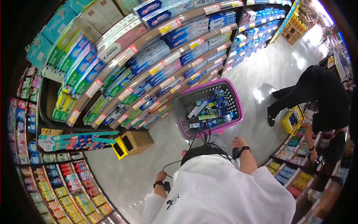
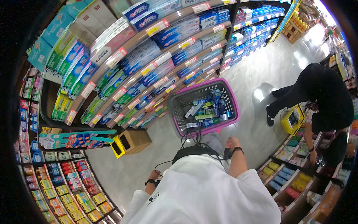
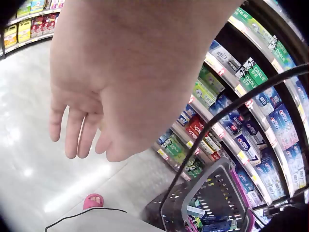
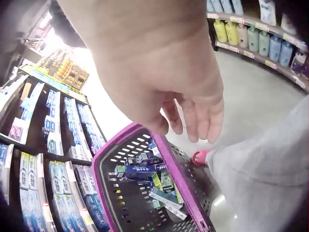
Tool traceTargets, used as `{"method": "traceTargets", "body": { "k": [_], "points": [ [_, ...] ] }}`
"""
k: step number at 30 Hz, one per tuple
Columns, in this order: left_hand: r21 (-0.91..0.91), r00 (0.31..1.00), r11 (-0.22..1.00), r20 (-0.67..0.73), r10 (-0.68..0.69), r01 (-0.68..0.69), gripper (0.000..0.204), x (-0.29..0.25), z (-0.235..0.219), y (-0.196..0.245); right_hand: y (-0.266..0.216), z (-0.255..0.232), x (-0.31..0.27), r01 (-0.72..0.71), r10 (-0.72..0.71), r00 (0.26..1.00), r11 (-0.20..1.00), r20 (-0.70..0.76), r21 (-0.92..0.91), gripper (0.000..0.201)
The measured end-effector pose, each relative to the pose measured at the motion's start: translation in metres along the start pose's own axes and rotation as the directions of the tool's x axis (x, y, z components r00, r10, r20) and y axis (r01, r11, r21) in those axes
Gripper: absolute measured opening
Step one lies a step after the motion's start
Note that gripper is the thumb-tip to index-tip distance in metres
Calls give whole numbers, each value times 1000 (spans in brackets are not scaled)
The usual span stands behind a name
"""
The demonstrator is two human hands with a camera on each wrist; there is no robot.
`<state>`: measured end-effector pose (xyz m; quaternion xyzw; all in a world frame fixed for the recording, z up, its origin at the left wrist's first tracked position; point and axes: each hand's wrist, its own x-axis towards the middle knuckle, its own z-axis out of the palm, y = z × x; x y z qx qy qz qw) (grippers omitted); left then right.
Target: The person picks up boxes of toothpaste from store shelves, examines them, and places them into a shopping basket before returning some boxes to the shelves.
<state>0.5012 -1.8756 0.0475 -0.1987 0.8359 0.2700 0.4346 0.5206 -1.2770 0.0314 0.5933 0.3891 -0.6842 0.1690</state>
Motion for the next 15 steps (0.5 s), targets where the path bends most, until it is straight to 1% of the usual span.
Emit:
{"method": "traceTargets", "body": {
  "k": [1,2,3,4,7,10,11,12,13,14,15],
  "points": [
    [-39,995,994,7,-102,102,21,-2,7,14,-13,-5,10,20,-20,1000,998,-11,-58,37],
    [-60,999,997,25,-38,39,21,-3,12,32,-27,-9,20,37,-40,999,993,-21,-116,37],
    [-80,999,996,41,26,-23,21,6,17,41,-43,-8,25,52,-58,998,984,-29,-171,37],
    [-100,994,991,55,90,-84,21,13,21,47,-60,-5,31,62,-81,994,971,-71,-230,35],
    [-338,992,933,-66,110,-126,24,8,34,107,-98,-15,64,152,-176,984,897,-18,-415,29],
    [-58,968,968,-73,239,-243,26,27,41,151,-133,-18,84,198,-280,960,725,-19,-660,23],
    [9,971,973,-68,230,-230,26,25,40,176,-139,-19,93,259,-362,932,636,16,-727,23],
    [77,973,973,-58,221,-217,27,9,33,213,-141,-20,103,308,-435,899,538,55,-785,23],
    [142,976,968,-46,213,-205,28,6,30,240,-143,-24,111,345,-501,860,429,99,-835,24],
    [203,976,956,-15,218,-210,28,18,30,252,-149,-23,111,356,-527,841,373,120,-857,25],
    [265,975,939,18,223,-219,29,31,30,262,-158,-12,98,363,-550,823,317,142,-876,25]
  ]
}}
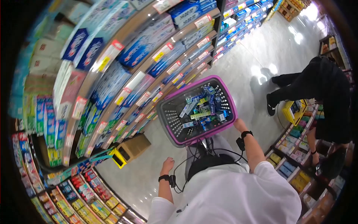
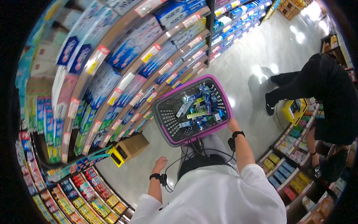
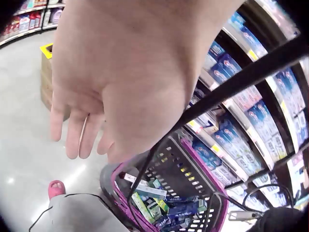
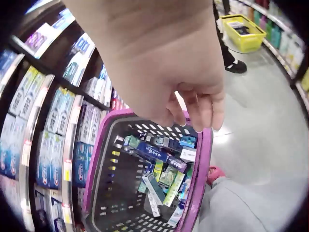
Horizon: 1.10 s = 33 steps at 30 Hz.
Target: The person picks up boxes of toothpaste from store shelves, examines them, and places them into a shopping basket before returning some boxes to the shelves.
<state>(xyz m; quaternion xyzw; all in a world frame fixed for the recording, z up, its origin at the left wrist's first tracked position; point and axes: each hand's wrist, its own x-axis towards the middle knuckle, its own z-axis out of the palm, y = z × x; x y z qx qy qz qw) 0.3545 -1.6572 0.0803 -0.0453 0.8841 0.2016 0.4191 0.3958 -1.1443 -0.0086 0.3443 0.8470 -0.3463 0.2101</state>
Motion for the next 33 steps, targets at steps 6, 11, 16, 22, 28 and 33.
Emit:
{"method": "traceTargets", "body": {
  "k": [6,11,16,22,28,33],
  "points": [
    [154,984,974,94,153,-166,27,115,6,38,11,50,35,-12,18,998,995,61,-95,20],
    [149,962,957,153,228,-250,25,185,22,147,46,114,79,264,-206,947,938,247,-226,20],
    [34,883,893,174,436,-448,23,247,49,225,-29,81,105,-216,188,967,964,173,156,19],
    [-43,857,879,206,473,-475,38,304,74,272,-41,88,185,-142,140,990,957,25,253,31],
    [-15,857,860,77,509,-509,50,357,94,313,-76,89,250,-69,73,997,986,-26,151,48],
    [-70,847,848,52,530,-526,52,385,121,333,-96,104,275,-79,72,980,996,-184,-30,57]
  ]
}}
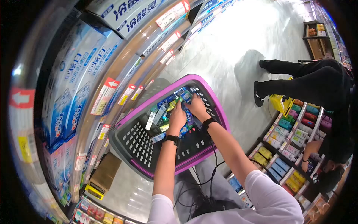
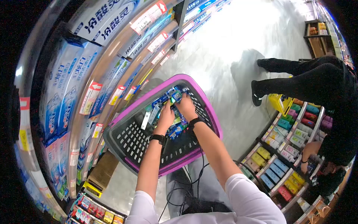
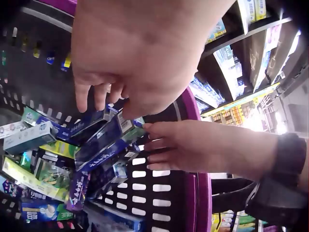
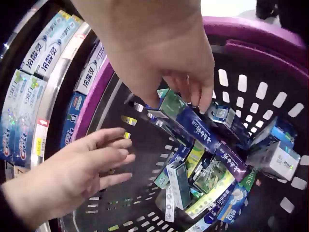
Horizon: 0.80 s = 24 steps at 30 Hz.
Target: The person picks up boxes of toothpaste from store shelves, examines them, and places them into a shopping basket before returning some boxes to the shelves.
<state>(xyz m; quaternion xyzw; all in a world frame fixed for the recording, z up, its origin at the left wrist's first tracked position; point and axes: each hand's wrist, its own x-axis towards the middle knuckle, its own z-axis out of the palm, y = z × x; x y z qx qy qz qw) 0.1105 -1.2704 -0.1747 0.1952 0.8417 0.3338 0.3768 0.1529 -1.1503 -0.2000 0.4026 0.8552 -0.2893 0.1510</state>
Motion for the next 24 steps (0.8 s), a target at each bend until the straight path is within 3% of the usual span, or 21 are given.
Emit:
{"method": "traceTargets", "body": {
  "k": [2,5,6,9,11,13,14,17,19,20,21,23,24],
  "points": [
    [-60,999,998,-47,11,-14,54,6,13,-2,-10,-2,4,-38,38,999,999,-28,-7,56],
    [-156,997,985,0,-75,74,56,9,31,-9,-11,0,8,-78,74,993,996,96,37,55],
    [-265,992,956,20,-122,123,57,12,37,-13,-10,-2,7,-33,30,994,999,101,30,56],
    [-305,983,935,86,-165,184,56,7,45,-22,-8,-18,0,-16,9,990,998,141,54,58],
    [-424,959,861,167,-230,281,53,-7,45,-24,5,-30,-7,24,-37,996,988,84,153,50],
    [-358,996,929,17,-92,92,54,-30,43,-28,17,-50,-14,30,-61,992,962,107,271,44],
    [-279,991,954,-44,-125,108,58,-43,41,-29,28,-56,-17,33,-78,990,941,119,337,43],
    [-396,965,912,-183,-189,103,53,-84,10,-26,45,-85,-31,-69,-56,976,837,211,543,39],
    [-559,903,794,-172,-393,239,51,-110,3,-44,47,-112,-42,-202,-51,940,711,336,674,33],
    [-675,908,685,-52,-417,275,51,-123,-12,-49,44,-128,-46,-188,-75,941,695,330,694,30],
    [-788,826,513,-10,-563,340,53,-136,-36,-20,39,-146,-50,-171,-100,942,676,320,717,28],
    [-822,789,449,0,-614,349,70,-158,-58,-22,29,-177,-60,-139,-146,945,627,292,766,24],
    [-855,809,394,50,-585,338,66,-166,-71,-18,23,-193,-63,-123,-171,946,600,277,790,22]
  ]
}}
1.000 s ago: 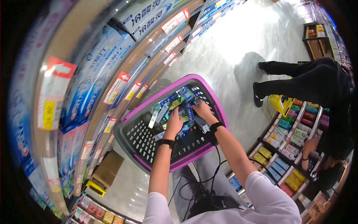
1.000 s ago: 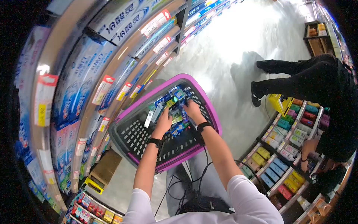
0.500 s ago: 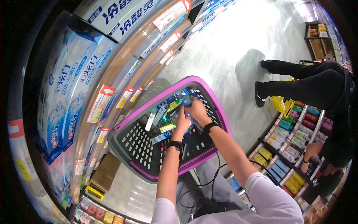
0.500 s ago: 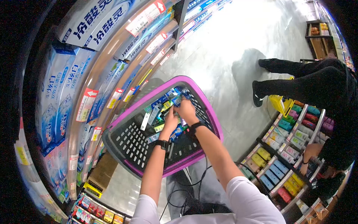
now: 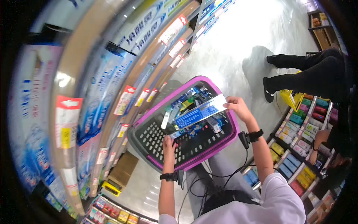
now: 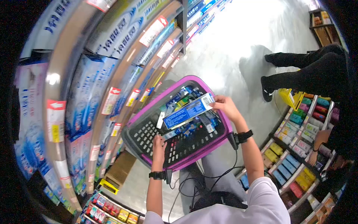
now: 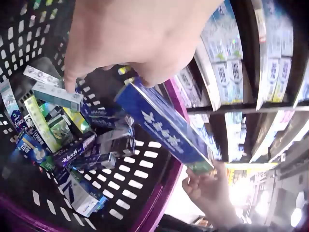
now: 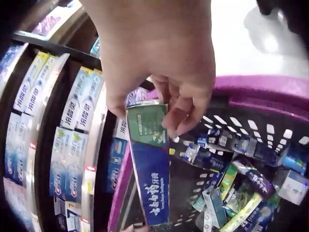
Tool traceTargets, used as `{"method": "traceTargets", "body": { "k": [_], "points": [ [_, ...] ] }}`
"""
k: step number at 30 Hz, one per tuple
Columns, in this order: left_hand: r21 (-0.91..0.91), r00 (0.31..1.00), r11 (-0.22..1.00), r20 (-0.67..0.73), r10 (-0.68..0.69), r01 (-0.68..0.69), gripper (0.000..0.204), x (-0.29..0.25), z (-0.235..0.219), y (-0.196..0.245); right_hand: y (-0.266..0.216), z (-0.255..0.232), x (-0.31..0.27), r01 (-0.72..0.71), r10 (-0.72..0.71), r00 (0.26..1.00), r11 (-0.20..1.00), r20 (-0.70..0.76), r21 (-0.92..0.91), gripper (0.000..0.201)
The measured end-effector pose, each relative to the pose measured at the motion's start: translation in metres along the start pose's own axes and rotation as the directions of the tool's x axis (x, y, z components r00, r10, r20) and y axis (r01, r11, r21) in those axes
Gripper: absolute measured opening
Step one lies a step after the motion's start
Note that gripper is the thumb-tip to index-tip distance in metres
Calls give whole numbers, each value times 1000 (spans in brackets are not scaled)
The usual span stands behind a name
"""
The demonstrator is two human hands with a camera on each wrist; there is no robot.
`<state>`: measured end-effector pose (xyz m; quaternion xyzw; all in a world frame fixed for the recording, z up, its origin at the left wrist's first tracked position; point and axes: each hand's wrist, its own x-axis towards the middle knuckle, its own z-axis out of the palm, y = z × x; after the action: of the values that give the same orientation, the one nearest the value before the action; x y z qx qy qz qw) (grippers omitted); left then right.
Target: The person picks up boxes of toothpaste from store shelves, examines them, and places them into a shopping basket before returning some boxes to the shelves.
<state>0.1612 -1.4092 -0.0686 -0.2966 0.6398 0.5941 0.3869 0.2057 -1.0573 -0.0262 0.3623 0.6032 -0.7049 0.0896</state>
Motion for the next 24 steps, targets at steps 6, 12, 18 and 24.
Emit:
{"method": "traceTargets", "body": {
  "k": [6,12,18,24],
  "points": [
    [101,962,980,232,144,-171,52,-95,-26,54,-106,-4,-52,168,-186,977,973,102,161,21],
    [784,810,375,257,528,-494,41,-264,-57,71,-190,0,-115,301,-388,916,830,99,470,31],
    [779,808,447,127,575,-441,43,-353,-55,72,-224,48,-188,577,-563,813,743,-150,341,36],
    [646,810,530,258,526,-550,43,-359,-65,66,-223,132,-293,711,-758,651,584,50,-392,44]
  ]
}}
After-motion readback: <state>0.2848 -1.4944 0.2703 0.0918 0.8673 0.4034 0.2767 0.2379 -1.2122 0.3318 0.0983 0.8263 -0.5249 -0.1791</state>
